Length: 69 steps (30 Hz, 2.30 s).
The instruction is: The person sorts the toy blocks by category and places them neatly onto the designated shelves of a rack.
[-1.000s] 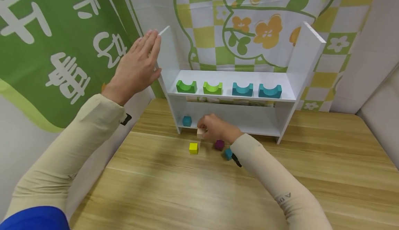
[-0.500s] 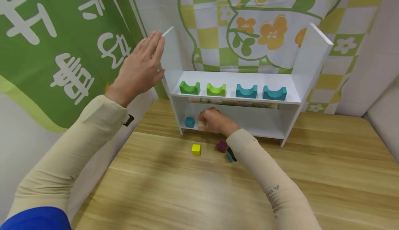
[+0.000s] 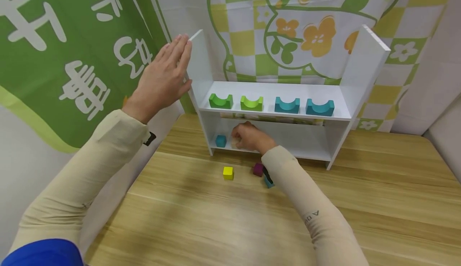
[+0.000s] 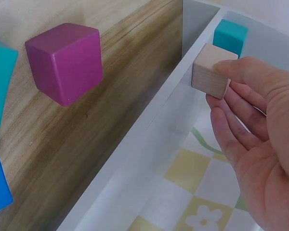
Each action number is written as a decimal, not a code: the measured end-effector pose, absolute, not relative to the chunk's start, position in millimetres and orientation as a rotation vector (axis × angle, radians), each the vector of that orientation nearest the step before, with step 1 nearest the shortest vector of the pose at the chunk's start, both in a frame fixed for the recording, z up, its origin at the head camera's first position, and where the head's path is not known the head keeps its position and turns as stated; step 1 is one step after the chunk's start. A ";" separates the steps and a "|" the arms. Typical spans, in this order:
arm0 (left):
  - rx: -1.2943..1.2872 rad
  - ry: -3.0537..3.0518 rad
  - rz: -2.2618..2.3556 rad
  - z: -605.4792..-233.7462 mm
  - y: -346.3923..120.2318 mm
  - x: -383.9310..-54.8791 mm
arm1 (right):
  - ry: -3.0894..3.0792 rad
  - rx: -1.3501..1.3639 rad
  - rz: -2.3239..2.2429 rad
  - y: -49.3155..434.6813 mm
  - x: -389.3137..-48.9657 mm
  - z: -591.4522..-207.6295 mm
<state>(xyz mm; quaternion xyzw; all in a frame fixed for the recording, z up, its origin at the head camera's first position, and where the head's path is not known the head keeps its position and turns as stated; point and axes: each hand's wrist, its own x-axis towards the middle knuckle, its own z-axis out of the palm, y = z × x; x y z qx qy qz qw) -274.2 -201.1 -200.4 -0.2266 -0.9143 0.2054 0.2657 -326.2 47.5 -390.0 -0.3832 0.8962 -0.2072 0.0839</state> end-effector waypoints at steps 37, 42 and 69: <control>-0.616 -2.490 0.493 -199.8 -202.0 -273.4 | 2.540 -1.318 -0.521 33.3 -273.3 -415.9; -0.618 -2.484 0.493 -199.8 -200.6 -273.3 | 2.538 -1.345 -0.500 29.7 -268.6 -431.5; -0.625 -2.474 0.506 -199.2 -199.2 -273.5 | 2.620 -1.252 -0.573 70.8 -269.2 -410.5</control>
